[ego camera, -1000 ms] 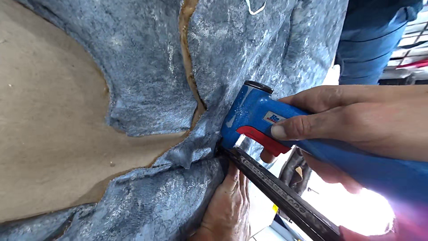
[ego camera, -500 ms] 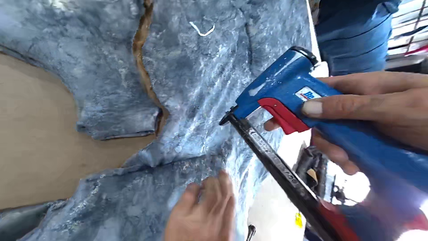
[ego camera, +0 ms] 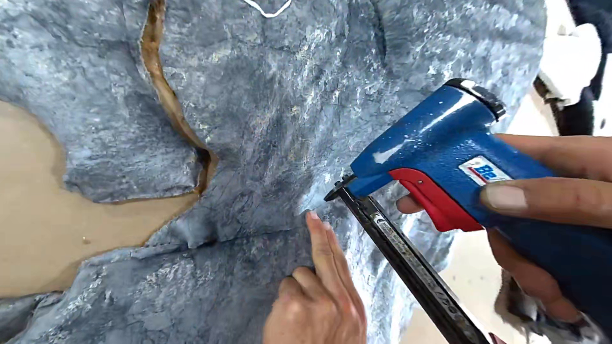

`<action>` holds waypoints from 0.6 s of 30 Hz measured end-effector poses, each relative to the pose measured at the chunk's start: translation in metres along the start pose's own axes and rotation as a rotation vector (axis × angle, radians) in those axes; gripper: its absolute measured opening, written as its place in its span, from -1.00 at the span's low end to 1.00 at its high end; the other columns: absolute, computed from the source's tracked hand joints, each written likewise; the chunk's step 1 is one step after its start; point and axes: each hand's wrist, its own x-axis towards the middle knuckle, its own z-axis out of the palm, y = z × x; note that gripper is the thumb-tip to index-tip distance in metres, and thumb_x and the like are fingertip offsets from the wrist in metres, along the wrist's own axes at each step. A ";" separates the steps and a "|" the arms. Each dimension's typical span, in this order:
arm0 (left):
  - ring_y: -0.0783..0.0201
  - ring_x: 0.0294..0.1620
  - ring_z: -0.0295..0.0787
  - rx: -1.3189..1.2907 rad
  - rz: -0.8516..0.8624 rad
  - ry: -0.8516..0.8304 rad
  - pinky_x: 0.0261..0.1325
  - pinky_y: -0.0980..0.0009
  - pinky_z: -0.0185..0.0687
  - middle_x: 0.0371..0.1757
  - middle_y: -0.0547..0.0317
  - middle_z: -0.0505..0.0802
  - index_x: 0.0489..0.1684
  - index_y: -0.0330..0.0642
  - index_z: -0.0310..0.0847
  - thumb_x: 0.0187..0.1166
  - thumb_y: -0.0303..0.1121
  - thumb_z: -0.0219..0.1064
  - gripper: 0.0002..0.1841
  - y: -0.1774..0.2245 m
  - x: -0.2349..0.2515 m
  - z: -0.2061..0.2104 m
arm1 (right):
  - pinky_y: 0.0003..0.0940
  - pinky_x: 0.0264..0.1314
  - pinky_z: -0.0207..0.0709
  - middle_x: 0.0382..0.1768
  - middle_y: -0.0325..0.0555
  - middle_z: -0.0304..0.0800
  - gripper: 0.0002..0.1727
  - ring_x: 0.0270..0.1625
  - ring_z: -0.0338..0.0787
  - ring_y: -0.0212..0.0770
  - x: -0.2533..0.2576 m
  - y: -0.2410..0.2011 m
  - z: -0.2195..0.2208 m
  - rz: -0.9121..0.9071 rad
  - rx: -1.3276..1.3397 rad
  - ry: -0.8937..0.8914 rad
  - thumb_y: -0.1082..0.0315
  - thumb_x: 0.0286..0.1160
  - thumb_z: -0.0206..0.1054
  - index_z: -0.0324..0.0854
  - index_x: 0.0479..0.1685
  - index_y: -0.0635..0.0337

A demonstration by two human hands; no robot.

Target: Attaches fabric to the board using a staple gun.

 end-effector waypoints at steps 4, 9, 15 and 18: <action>0.37 -0.72 0.47 -0.027 -0.017 0.073 -0.67 0.44 0.20 0.25 -0.02 0.88 0.42 -0.24 0.71 0.69 -0.40 0.01 -0.55 0.008 0.008 0.004 | -0.29 -0.79 0.67 -0.54 0.04 0.72 -0.75 -0.81 0.67 -0.14 0.003 -0.017 0.010 0.047 -0.099 -0.026 0.48 0.71 0.02 0.51 0.19 0.05; 0.30 -0.67 0.59 -0.080 0.017 0.065 -0.62 0.43 0.31 -0.20 0.00 0.92 0.14 -0.29 0.83 0.64 -0.39 0.04 -0.60 0.002 0.006 -0.001 | -0.15 -0.66 0.77 -0.33 0.10 0.85 -0.81 -0.65 0.82 -0.03 0.017 -0.051 0.012 0.108 -0.271 -0.275 0.20 0.77 0.11 0.56 0.14 -0.02; 0.28 -0.67 0.61 -0.166 0.004 0.102 -0.62 0.43 0.31 -0.44 0.02 0.86 -0.02 -0.40 0.85 0.57 -0.35 0.11 -0.62 0.000 0.005 0.002 | -0.10 -0.70 0.76 -0.41 0.13 0.83 -0.81 -0.68 0.81 -0.02 0.028 -0.075 0.025 0.192 -0.318 -0.355 0.18 0.77 0.13 0.56 0.11 0.01; 0.29 -0.67 0.58 -0.167 0.011 0.107 -0.61 0.43 0.27 -0.46 0.01 0.83 -0.05 -0.38 0.86 0.59 -0.37 0.07 -0.62 -0.001 0.004 0.002 | -0.03 -0.67 0.78 -0.39 0.16 0.83 -0.78 -0.66 0.82 0.02 0.033 -0.083 0.030 0.259 -0.353 -0.352 0.14 0.78 0.14 0.56 0.12 0.01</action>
